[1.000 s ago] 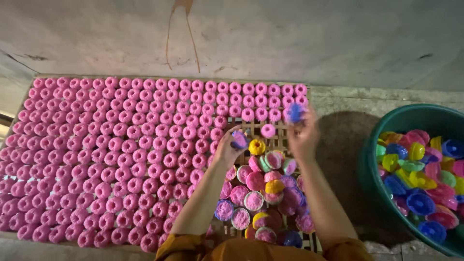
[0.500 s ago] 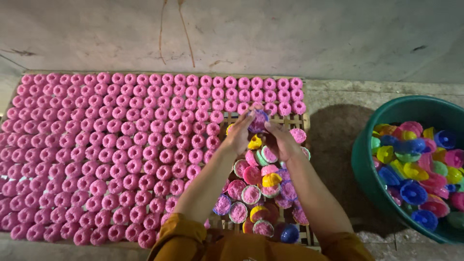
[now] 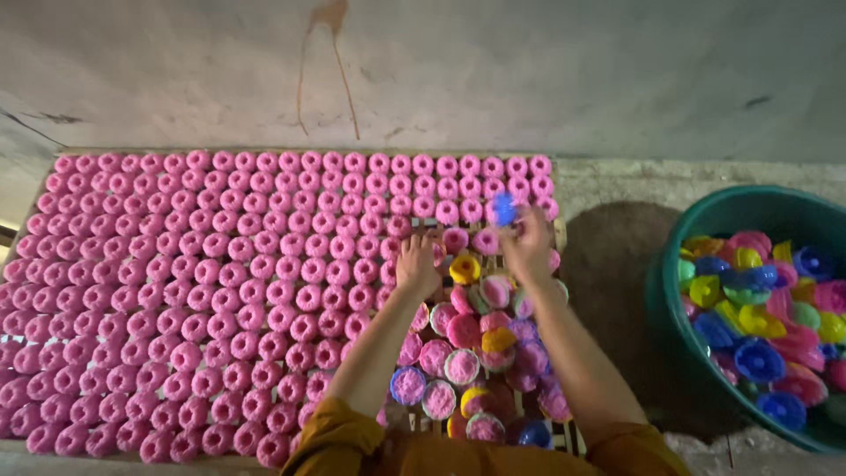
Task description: The person removes pink flower-shaped candles from colorful plastic molds and places them on a wooden drying rack. The empty molds are collected and placed into a green bucket. The process is repeated continuously across the batch.
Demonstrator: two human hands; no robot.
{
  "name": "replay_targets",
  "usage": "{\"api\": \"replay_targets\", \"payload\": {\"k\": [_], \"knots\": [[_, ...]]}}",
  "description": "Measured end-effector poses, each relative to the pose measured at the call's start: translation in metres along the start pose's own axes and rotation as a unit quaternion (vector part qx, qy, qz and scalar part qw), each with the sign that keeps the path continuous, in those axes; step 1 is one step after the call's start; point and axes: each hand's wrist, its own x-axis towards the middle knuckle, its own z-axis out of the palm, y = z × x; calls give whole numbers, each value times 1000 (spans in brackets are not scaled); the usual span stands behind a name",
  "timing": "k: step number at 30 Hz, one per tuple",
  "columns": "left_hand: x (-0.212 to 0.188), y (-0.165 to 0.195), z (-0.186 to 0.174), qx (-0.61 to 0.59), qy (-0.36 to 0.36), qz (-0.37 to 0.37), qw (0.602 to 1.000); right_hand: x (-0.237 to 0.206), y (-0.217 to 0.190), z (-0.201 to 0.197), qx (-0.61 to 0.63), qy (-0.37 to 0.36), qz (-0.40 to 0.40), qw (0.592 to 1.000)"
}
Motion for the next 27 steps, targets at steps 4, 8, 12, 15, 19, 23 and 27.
{"api": "replay_targets", "payload": {"k": [4,8,12,15,19,23,27], "knots": [[9,0,-1,-17,61,64,996,8,41,-122,137,297,-6,945],[7,32,-20,-183,138,119,966,0,62,-155,467,298,87,828],[-8,79,-42,-384,132,166,899,-24,34,-67,232,-79,216,945],[-18,84,-67,-360,179,275,873,-16,7,-2,399,-151,380,821],[-29,53,-98,-396,129,176,892,-11,-21,34,260,-189,131,938],[-33,27,-98,-310,254,114,909,-11,-34,67,-9,-195,-108,975],[-25,23,-64,-330,208,-50,919,8,-33,66,12,-169,-29,985]]}}
